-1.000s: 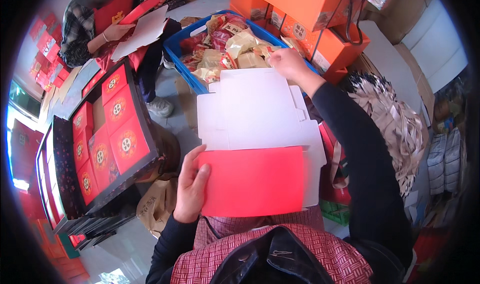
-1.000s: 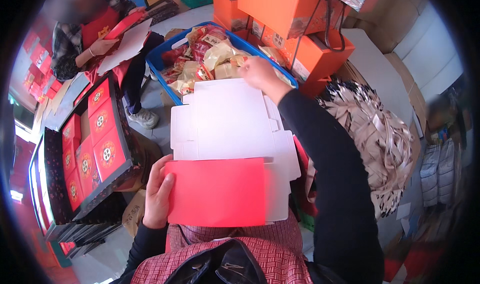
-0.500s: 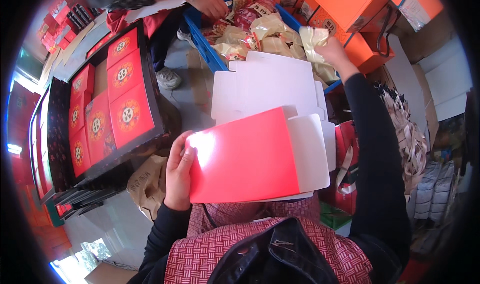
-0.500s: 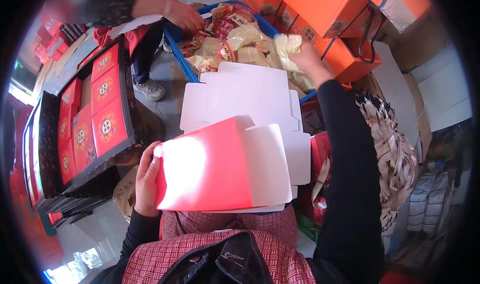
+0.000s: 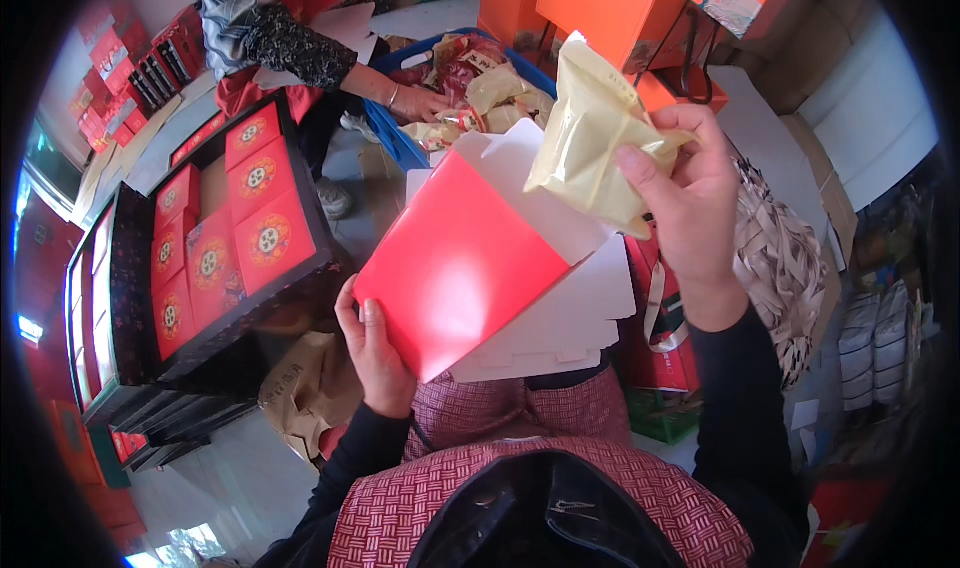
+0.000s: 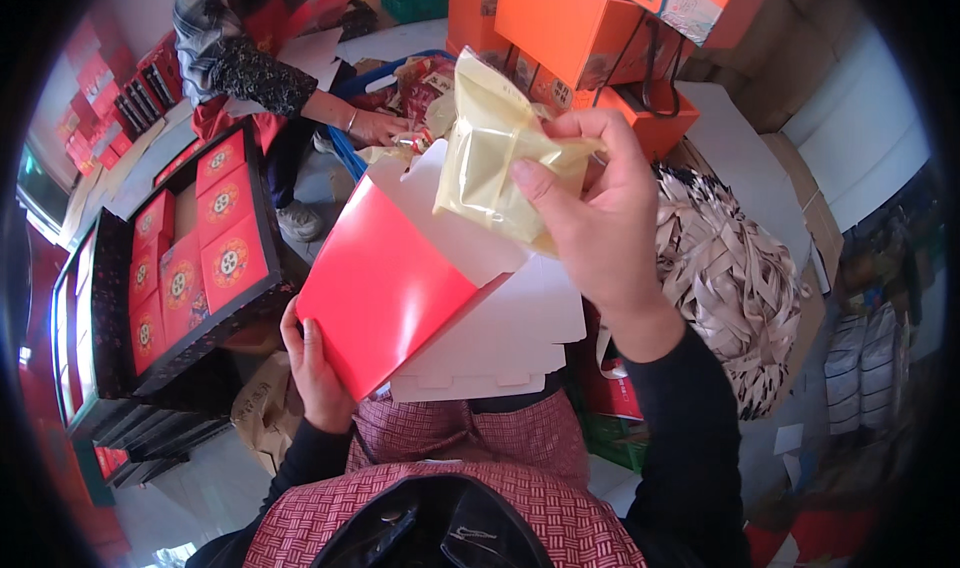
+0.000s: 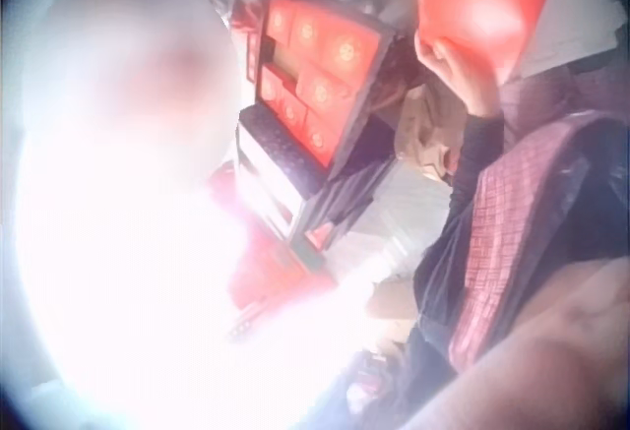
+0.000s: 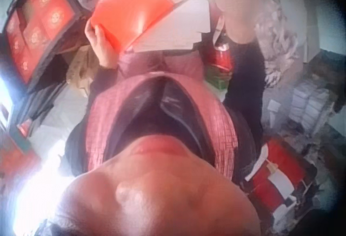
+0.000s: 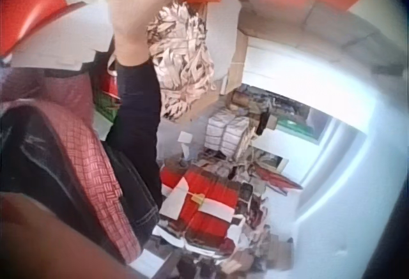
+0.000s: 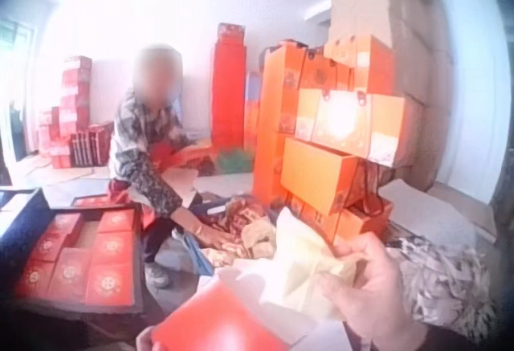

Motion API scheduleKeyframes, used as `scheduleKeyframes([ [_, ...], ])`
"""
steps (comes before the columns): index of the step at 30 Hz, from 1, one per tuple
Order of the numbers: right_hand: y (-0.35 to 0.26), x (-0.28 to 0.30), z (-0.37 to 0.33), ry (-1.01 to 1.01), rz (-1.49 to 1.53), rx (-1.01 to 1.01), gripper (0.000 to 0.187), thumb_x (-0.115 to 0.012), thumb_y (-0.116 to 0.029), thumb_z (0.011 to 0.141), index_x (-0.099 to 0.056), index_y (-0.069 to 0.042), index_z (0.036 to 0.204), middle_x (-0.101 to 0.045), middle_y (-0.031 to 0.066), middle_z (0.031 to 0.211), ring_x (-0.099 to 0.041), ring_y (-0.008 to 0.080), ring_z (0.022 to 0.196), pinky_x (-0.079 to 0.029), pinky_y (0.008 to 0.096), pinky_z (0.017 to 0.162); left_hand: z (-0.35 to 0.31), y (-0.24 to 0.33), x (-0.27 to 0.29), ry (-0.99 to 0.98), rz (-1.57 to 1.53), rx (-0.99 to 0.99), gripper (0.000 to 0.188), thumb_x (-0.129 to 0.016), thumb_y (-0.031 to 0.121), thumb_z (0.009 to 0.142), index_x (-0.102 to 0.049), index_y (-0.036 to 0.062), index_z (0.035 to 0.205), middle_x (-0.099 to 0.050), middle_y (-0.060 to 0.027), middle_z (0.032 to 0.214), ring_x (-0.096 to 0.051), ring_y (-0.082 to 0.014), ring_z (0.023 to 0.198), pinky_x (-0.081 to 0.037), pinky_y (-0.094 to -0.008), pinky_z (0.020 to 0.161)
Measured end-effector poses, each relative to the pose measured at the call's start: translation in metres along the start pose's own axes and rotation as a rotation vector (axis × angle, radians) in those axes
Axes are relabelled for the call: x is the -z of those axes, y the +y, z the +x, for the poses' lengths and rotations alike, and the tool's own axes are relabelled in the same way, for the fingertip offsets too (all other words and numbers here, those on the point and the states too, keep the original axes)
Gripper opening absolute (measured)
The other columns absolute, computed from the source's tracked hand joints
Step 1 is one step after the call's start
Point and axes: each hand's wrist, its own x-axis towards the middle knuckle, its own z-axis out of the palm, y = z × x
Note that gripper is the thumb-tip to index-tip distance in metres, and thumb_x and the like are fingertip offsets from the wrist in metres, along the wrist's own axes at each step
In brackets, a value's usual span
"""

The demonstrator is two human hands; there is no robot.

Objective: The person folds flat red and white cardboard pieces into small rectangular boxes, inserts a wrapped item into each box, and places the finished boxes into a larger tray. The process is repeated multiple times.

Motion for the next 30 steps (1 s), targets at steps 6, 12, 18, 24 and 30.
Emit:
scheduleKeyframes([
  [6, 0.008, -0.026, -0.008, 0.097, 0.023, 0.011, 0.023, -0.071, -0.009, 0.086, -0.049, -0.003, 0.087, -0.058, 0.0035, 0.078, -0.057, 0.0067, 0.069, -0.047, 0.0224, 0.057, -0.011, 0.002, -0.021, -0.016, -0.024, -0.143, 0.034, -0.041, 0.014, 0.103, -0.031, 0.0078, 0.134, -0.048, -0.0128, 0.13, -0.048, -0.0179, 0.117, -0.04, -0.0325, 0.1],
  [12, -0.017, -0.028, -0.002, -0.038, -0.617, 0.405, 0.017, -0.065, -0.014, 0.09, -0.056, 0.0, 0.092, -0.059, 0.0114, 0.094, -0.059, 0.0224, 0.082, -0.048, 0.0341, 0.073, -0.008, -0.006, -0.023, 0.003, -0.179, -0.109, 0.029, -0.043, 0.016, 0.102, -0.034, 0.0084, 0.129, -0.048, -0.0109, 0.129, -0.049, -0.0179, 0.116, -0.042, -0.0336, 0.099],
  [18, 0.029, -0.028, -0.076, 0.151, -0.29, 0.025, 0.063, -0.065, -0.02, 0.09, -0.029, -0.002, 0.138, -0.043, 0.0145, 0.13, -0.05, 0.0236, 0.117, -0.045, 0.0356, 0.094, -0.016, -0.006, -0.035, 0.038, -0.267, -0.034, 0.023, -0.043, 0.012, 0.102, -0.038, 0.0092, 0.124, -0.051, -0.0081, 0.123, -0.051, -0.0168, 0.111, -0.044, -0.0337, 0.096],
  [24, 0.029, -0.043, -0.11, 0.034, -0.044, 0.018, 0.064, -0.049, -0.011, 0.097, -0.013, 0.001, 0.148, -0.038, 0.0193, 0.137, -0.052, 0.0229, 0.118, -0.046, 0.0331, 0.096, -0.053, 0.002, -0.007, -0.348, -0.217, 0.086, 0.015, -0.053, 0.004, 0.095, -0.044, 0.0101, 0.106, -0.051, -0.0078, 0.121, -0.05, -0.0152, 0.11, -0.04, -0.0323, 0.096],
  [30, 0.039, -0.01, -0.205, -0.136, 0.159, -0.377, 0.075, -0.055, -0.005, 0.087, -0.012, 0.0, 0.148, -0.041, 0.0131, 0.129, -0.052, 0.0185, 0.112, -0.045, 0.0321, 0.094, -0.069, 0.024, 0.02, -0.587, 0.357, 0.104, 0.049, -0.052, 0.009, 0.097, -0.033, 0.001, 0.143, -0.05, -0.0099, 0.133, -0.051, -0.0204, 0.12, -0.042, -0.0343, 0.1],
])
